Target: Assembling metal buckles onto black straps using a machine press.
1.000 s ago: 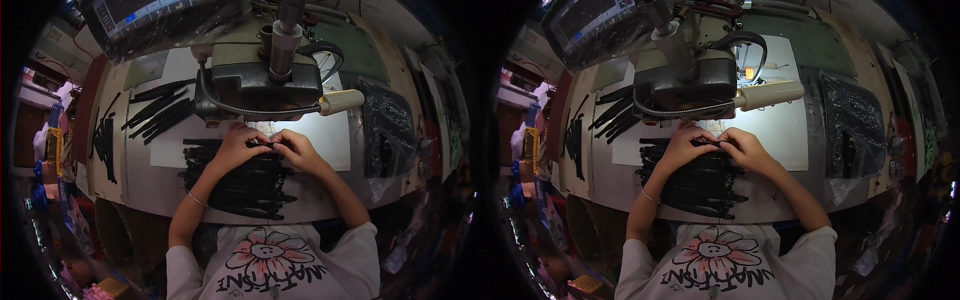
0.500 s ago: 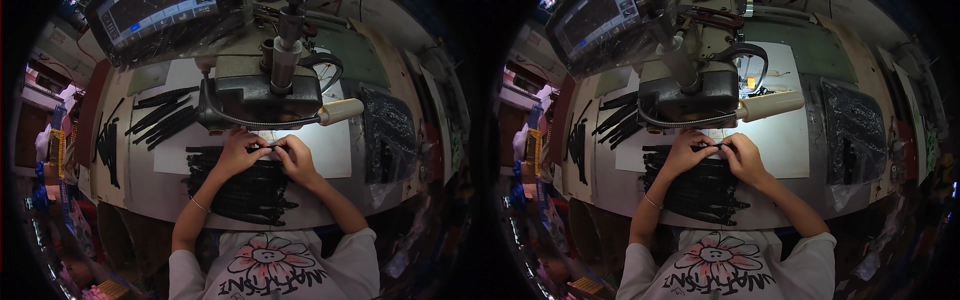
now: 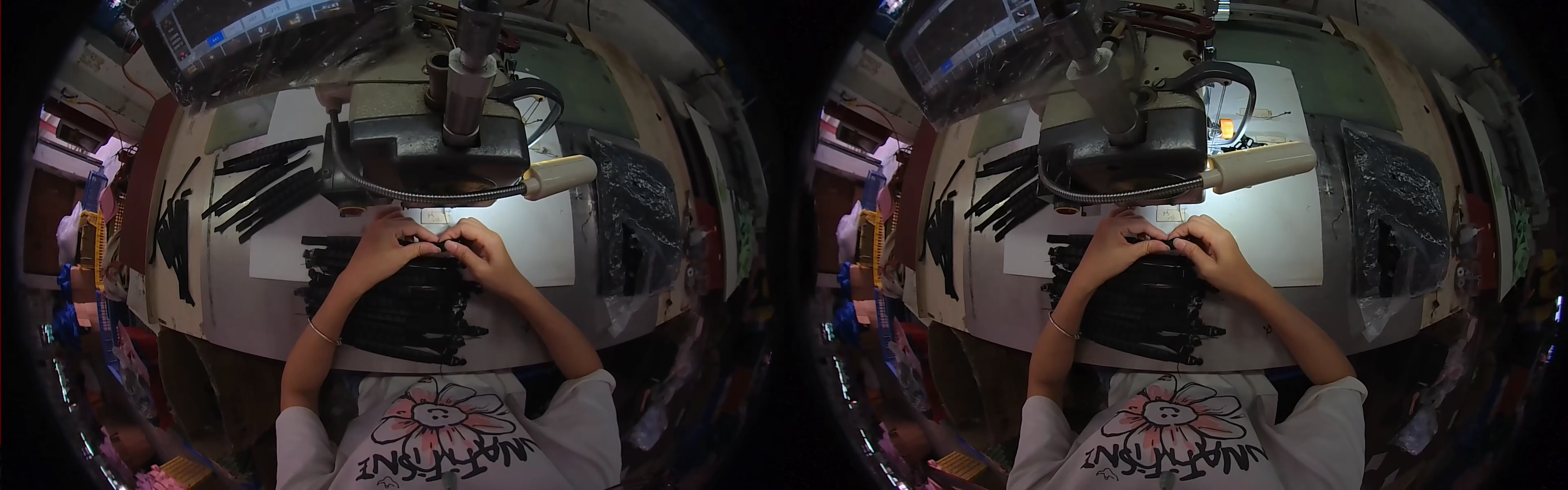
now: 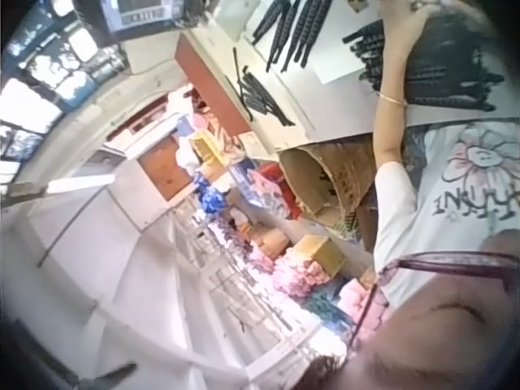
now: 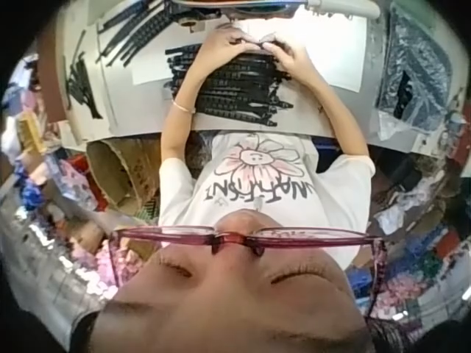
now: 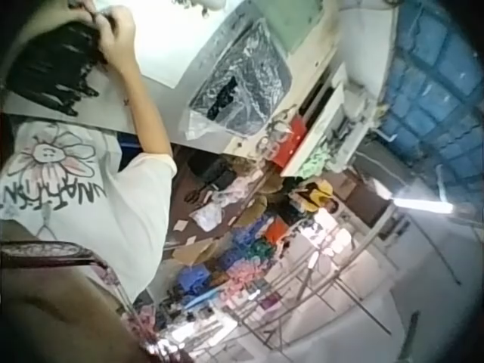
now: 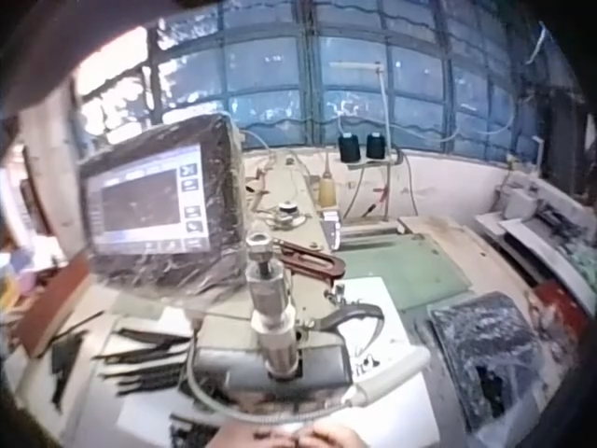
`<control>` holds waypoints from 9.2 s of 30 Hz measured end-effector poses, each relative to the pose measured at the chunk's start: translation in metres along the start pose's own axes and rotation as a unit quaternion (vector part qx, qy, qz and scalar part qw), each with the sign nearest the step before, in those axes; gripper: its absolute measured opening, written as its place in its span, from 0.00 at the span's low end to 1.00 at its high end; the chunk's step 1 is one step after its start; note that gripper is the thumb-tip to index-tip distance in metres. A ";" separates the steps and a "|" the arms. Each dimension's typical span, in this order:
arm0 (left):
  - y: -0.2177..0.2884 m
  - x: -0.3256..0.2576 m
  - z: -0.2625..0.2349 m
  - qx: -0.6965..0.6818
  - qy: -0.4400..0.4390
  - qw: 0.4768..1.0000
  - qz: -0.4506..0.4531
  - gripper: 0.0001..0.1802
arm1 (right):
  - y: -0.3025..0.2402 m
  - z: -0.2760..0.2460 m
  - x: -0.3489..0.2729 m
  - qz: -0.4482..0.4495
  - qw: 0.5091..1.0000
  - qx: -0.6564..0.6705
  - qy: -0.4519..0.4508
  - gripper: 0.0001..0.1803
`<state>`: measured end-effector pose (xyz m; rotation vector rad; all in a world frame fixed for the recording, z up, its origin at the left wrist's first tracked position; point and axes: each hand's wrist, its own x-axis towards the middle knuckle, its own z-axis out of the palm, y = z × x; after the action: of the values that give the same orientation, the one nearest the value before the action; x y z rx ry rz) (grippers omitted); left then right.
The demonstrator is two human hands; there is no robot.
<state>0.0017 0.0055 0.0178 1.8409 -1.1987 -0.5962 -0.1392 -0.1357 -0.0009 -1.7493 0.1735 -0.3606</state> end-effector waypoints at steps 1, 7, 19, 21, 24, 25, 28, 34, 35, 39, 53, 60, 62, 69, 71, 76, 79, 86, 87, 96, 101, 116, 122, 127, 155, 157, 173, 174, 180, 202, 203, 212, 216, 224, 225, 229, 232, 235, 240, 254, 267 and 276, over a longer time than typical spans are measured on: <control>-0.001 -0.001 0.000 -0.001 -0.010 1.000 -0.019 0.11 | -0.001 0.000 0.000 0.001 1.000 0.001 0.000 0.06; 0.005 -0.003 0.005 0.019 0.007 1.000 -0.019 0.08 | -0.004 0.002 -0.001 -0.086 0.973 -0.207 0.053 0.05; 0.004 0.001 0.005 0.084 0.052 0.991 0.088 0.11 | -0.002 -0.014 0.011 0.064 0.997 -0.040 -0.012 0.07; -0.013 0.004 0.006 0.180 0.109 0.967 0.142 0.12 | 0.012 -0.019 0.025 0.131 0.991 0.032 -0.013 0.08; -0.018 0.009 0.007 0.275 0.103 0.934 0.203 0.12 | 0.039 -0.024 0.044 0.114 0.990 -0.070 0.031 0.16; -0.022 0.009 0.007 0.324 0.101 0.910 0.237 0.13 | 0.036 -0.027 0.048 0.169 0.972 -0.164 0.022 0.19; -0.029 0.011 0.005 0.356 0.114 0.892 0.255 0.16 | 0.019 -0.023 0.055 0.179 0.950 -0.254 0.035 0.19; -0.035 0.012 0.010 0.324 0.074 0.923 0.196 0.21 | 0.003 -0.023 0.064 0.201 0.927 -0.316 0.004 0.21; -0.035 0.013 0.011 0.323 0.065 0.926 0.184 0.21 | 0.006 -0.023 0.064 0.201 0.927 -0.317 0.006 0.21; -0.032 0.015 0.010 0.363 0.049 0.907 0.207 0.21 | 0.012 -0.021 0.064 0.178 0.923 -0.339 0.029 0.20; -0.024 0.017 0.004 0.461 0.013 0.833 0.305 0.21 | 0.024 -0.015 0.039 -0.043 0.947 -0.287 0.134 0.09; -0.032 0.020 0.005 0.449 0.045 0.821 0.349 0.17 | 0.032 -0.012 0.037 -0.038 0.951 -0.267 0.154 0.06; -0.031 0.022 0.006 0.452 0.041 0.821 0.346 0.19 | 0.031 -0.012 0.036 -0.043 0.953 -0.257 0.158 0.06; -0.033 0.023 0.004 0.460 0.030 0.818 0.344 0.17 | 0.026 -0.012 0.035 -0.055 0.944 -0.284 0.160 0.07; -0.030 0.023 0.001 0.449 0.030 0.826 0.341 0.19 | 0.025 -0.012 0.036 -0.081 0.937 -0.293 0.172 0.10; -0.015 0.014 0.001 0.421 -0.034 0.865 0.272 0.30 | 0.027 -0.011 0.038 -0.145 0.915 -0.321 0.196 0.09; -0.010 0.006 0.008 0.396 -0.037 0.888 0.229 0.35 | 0.028 -0.012 0.033 -0.051 0.944 -0.292 0.147 0.05; -0.004 -0.003 0.011 0.377 -0.014 0.910 0.171 0.36 | 0.025 -0.015 0.034 -0.038 0.951 -0.283 0.117 0.07; -0.003 -0.003 0.011 0.376 -0.007 0.911 0.170 0.36 | 0.025 -0.015 0.036 -0.051 0.947 -0.291 0.125 0.08; -0.003 -0.002 0.014 0.348 0.007 0.925 0.153 0.31 | 0.028 -0.016 0.038 -0.015 0.955 -0.272 0.119 0.12; -0.005 -0.004 0.015 0.372 0.016 0.914 0.162 0.36 | 0.031 -0.015 0.035 -0.044 0.949 -0.285 0.127 0.13; -0.002 -0.008 0.016 0.376 -0.004 0.915 0.147 0.35 | 0.032 -0.017 0.038 -0.113 0.941 -0.270 0.172 0.10; 0.001 -0.008 0.020 0.292 0.045 0.946 0.131 0.29 | 0.019 -0.048 0.036 -0.065 0.956 -0.284 -0.036 0.10; 0.023 -0.016 0.030 -0.145 -0.011 0.989 -0.011 0.18 | 0.017 -0.043 0.037 -0.157 0.916 -0.369 -0.020 0.08; -0.011 -0.156 -0.099 -0.079 0.095 0.947 -0.298 0.15 | -0.024 0.072 0.027 -0.061 0.997 -0.055 0.016 0.08; -0.022 -0.141 -0.111 -0.015 0.108 0.954 -0.280 0.14 | -0.029 0.044 0.005 -0.065 0.991 -0.078 0.084 0.07; -0.015 -0.032 -0.061 0.269 0.156 0.950 -0.026 0.09 | 0.013 -0.124 0.016 0.026 0.886 -0.362 0.288 0.14; -0.008 -0.032 -0.055 0.249 0.193 0.949 -0.008 0.08 | 0.012 -0.126 0.017 0.052 0.887 -0.361 0.283 0.15; 0.027 -0.023 -0.019 0.036 0.081 0.992 -0.089 0.07 | 0.036 -0.129 0.018 -0.004 0.880 -0.415 0.233 0.08; 0.035 -0.003 0.010 0.295 0.108 0.882 0.351 0.12 | -0.019 -0.040 -0.015 0.093 0.940 0.326 -0.039 0.18; 0.033 -0.004 0.006 0.294 0.106 0.883 0.351 0.12 | -0.019 -0.038 -0.014 0.107 0.921 0.373 -0.046 0.18; 0.033 -0.006 -0.005 0.358 0.100 0.814 0.447 0.12 | -0.022 -0.030 -0.010 0.170 0.932 0.306 -0.094 0.12; 0.030 -0.008 0.000 0.362 0.104 0.807 0.455 0.12 | -0.020 -0.031 -0.009 0.178 0.940 0.270 -0.111 0.08; 0.021 0.006 0.034 0.161 0.047 0.982 0.091 0.13 | -0.010 -0.050 -0.010 0.173 0.968 0.176 0.046 0.04; 0.023 0.007 0.036 0.177 0.043 0.978 0.102 0.12 | -0.011 -0.051 -0.010 0.173 0.968 0.176 0.044 0.04; 0.021 0.013 0.035 0.125 0.009 0.990 0.069 0.10 | -0.015 -0.051 -0.010 0.187 0.978 0.083 0.041 0.05; 0.018 0.015 0.032 0.035 -0.036 0.999 0.014 0.09 | -0.009 -0.039 -0.015 0.115 0.992 0.056 0.020 0.05; 0.024 0.014 0.027 0.027 -0.025 0.999 0.037 0.08 | -0.010 -0.033 -0.014 0.104 0.994 0.019 0.011 0.04; 0.019 0.012 0.021 0.044 0.008 0.998 0.038 0.08 | -0.013 -0.032 -0.012 0.132 0.987 0.075 0.044 0.05; 0.023 0.012 0.034 0.042 0.205 0.976 0.067 0.06 | -0.022 -0.006 -0.012 -0.036 0.959 -0.165 0.227 0.07; 0.018 0.006 0.042 0.067 0.191 0.974 0.105 0.04 | -0.013 0.000 -0.011 -0.149 0.930 -0.267 0.206 0.06; 0.016 0.006 0.042 0.068 0.195 0.977 0.055 0.05 | -0.011 0.000 -0.010 -0.193 0.920 -0.293 0.175 0.07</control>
<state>-0.0351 -0.0188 0.0091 1.8795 -1.0857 -0.0829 -0.1495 -0.1306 0.0082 -2.3033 0.2056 -0.9940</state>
